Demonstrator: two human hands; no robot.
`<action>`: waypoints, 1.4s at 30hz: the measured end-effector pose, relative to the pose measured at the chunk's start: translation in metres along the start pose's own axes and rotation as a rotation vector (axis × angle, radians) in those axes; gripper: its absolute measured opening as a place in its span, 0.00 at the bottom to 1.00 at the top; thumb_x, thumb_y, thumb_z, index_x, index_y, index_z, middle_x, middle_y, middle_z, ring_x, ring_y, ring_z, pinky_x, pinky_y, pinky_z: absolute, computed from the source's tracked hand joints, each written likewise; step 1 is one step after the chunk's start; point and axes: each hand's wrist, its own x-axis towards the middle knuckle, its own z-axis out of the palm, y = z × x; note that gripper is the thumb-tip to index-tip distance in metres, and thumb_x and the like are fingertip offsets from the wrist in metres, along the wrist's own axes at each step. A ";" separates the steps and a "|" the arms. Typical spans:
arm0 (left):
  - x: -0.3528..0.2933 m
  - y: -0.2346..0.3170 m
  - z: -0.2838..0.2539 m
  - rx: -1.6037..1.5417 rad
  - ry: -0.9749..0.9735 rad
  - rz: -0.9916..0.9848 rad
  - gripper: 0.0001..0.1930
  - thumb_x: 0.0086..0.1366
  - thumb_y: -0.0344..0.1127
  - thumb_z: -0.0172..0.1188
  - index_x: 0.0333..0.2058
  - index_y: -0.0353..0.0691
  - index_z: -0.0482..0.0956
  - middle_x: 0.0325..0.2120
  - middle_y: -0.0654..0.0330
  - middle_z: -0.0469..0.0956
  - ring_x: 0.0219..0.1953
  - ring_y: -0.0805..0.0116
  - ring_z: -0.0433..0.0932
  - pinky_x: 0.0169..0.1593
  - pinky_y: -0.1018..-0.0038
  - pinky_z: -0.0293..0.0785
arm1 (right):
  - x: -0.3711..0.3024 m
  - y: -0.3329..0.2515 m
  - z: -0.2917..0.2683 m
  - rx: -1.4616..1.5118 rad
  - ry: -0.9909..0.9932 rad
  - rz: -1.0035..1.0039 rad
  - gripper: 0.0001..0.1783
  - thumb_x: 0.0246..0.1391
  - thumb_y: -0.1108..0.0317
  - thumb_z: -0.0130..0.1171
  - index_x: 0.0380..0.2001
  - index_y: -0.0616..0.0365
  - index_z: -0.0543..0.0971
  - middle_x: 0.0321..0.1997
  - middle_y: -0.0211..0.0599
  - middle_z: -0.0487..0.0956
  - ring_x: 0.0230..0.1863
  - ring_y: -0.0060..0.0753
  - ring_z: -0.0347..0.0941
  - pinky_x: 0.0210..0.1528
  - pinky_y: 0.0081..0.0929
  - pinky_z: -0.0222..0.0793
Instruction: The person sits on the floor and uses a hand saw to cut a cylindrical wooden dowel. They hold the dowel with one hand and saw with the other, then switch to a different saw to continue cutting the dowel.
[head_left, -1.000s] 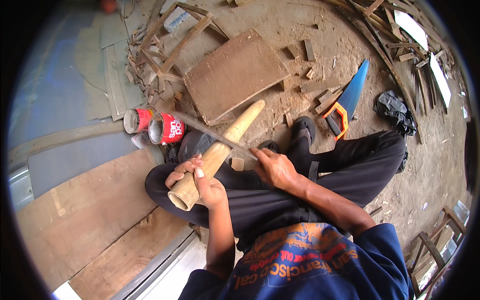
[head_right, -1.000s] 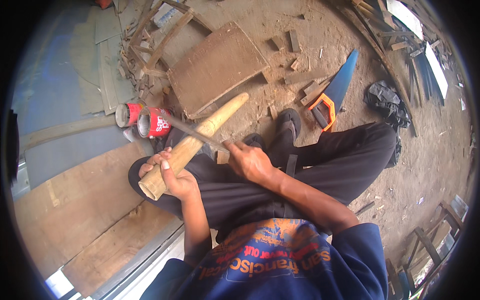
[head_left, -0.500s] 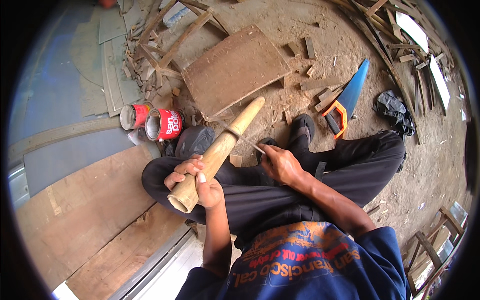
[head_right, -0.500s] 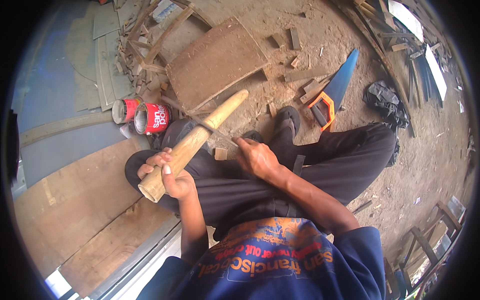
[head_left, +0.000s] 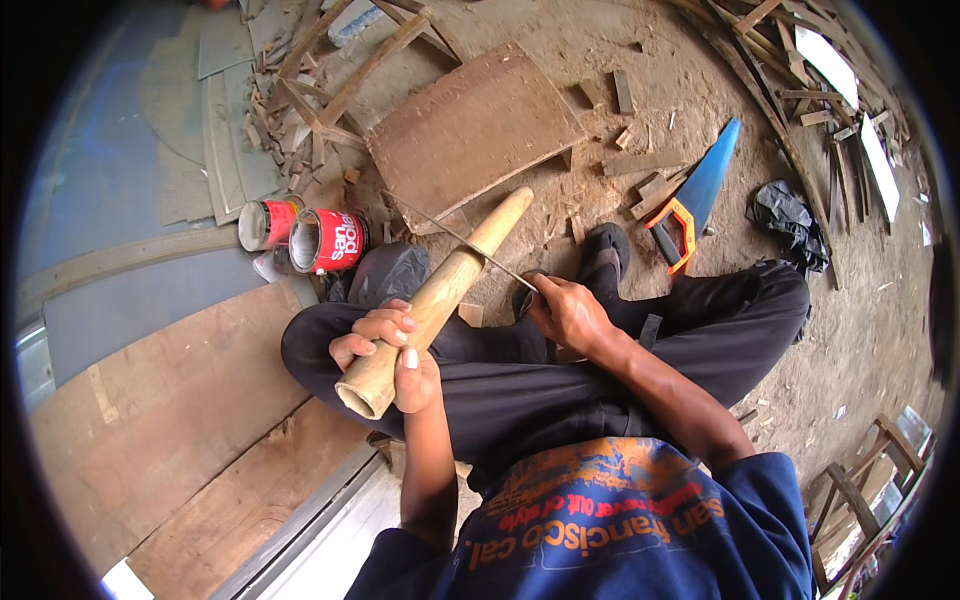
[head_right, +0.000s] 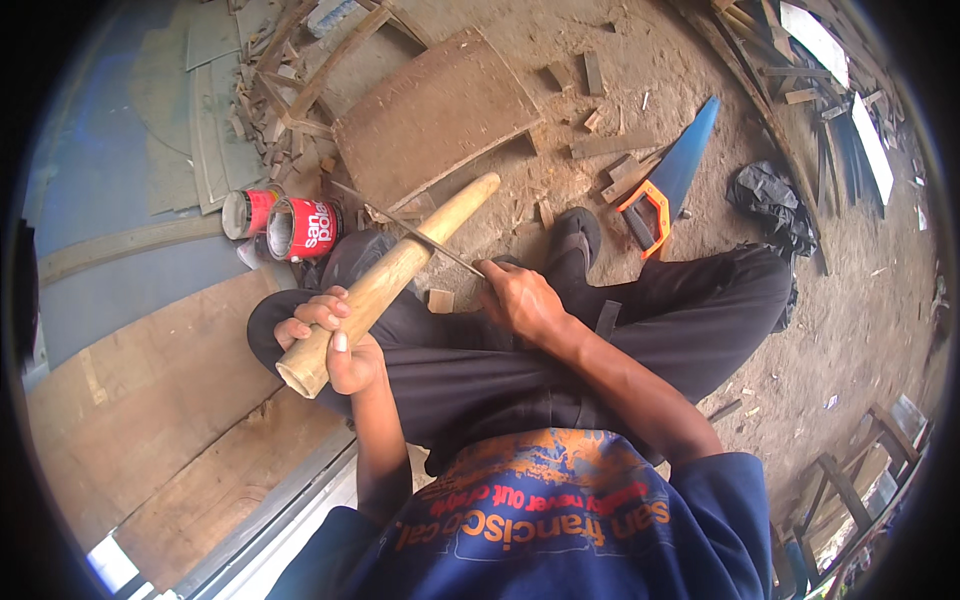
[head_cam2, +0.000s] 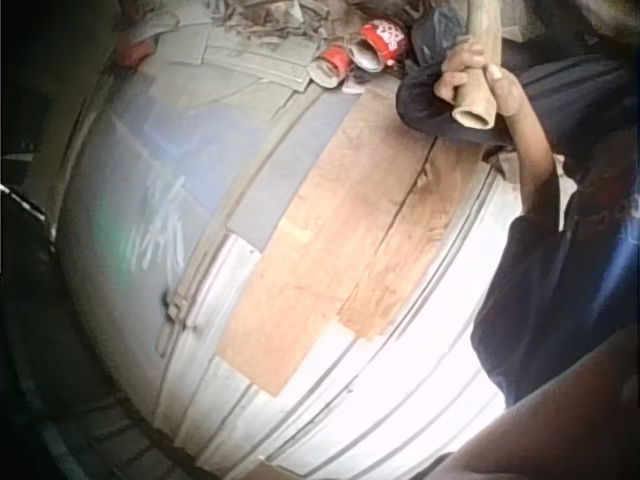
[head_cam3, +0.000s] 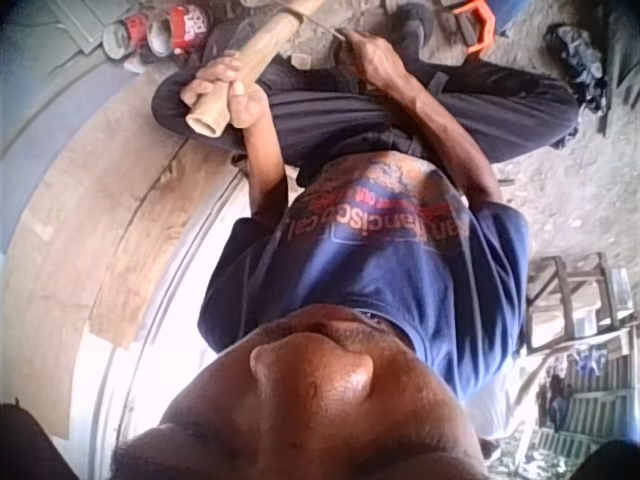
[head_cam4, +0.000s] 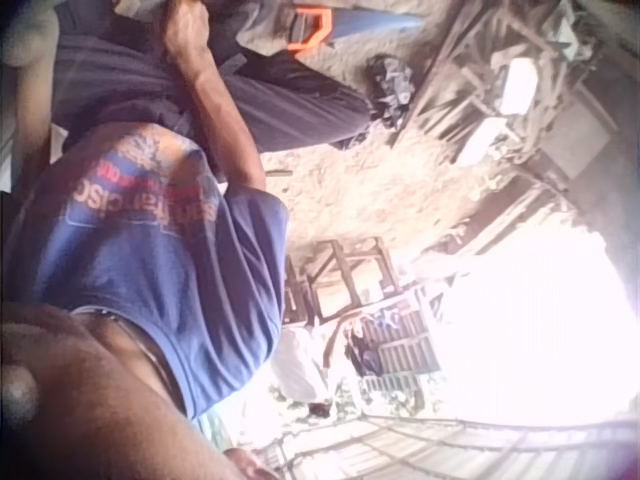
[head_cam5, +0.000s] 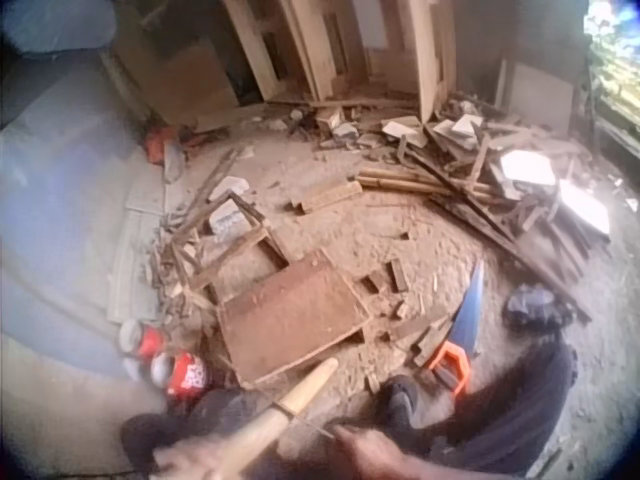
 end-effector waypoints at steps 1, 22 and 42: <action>-0.001 0.000 -0.002 -0.007 -0.004 -0.001 0.21 0.54 0.28 0.60 0.43 0.46 0.61 0.29 0.60 0.71 0.33 0.64 0.74 0.48 0.56 0.71 | 0.000 -0.006 -0.001 0.000 0.007 -0.024 0.24 0.52 0.68 0.61 0.53 0.60 0.72 0.39 0.54 0.79 0.37 0.60 0.78 0.39 0.50 0.76; 0.002 -0.006 -0.003 0.028 0.155 -0.025 0.20 0.52 0.29 0.58 0.42 0.46 0.61 0.28 0.60 0.70 0.33 0.65 0.72 0.49 0.56 0.71 | -0.002 -0.026 0.005 -0.043 0.066 -0.094 0.21 0.53 0.69 0.60 0.50 0.60 0.73 0.36 0.50 0.79 0.33 0.59 0.78 0.32 0.50 0.76; 0.002 -0.005 -0.010 -0.034 0.078 -0.021 0.21 0.51 0.29 0.59 0.43 0.46 0.62 0.29 0.59 0.71 0.33 0.64 0.73 0.48 0.56 0.71 | 0.007 -0.005 -0.003 -0.129 -0.043 0.025 0.20 0.54 0.67 0.59 0.51 0.58 0.74 0.38 0.49 0.78 0.36 0.58 0.79 0.37 0.51 0.76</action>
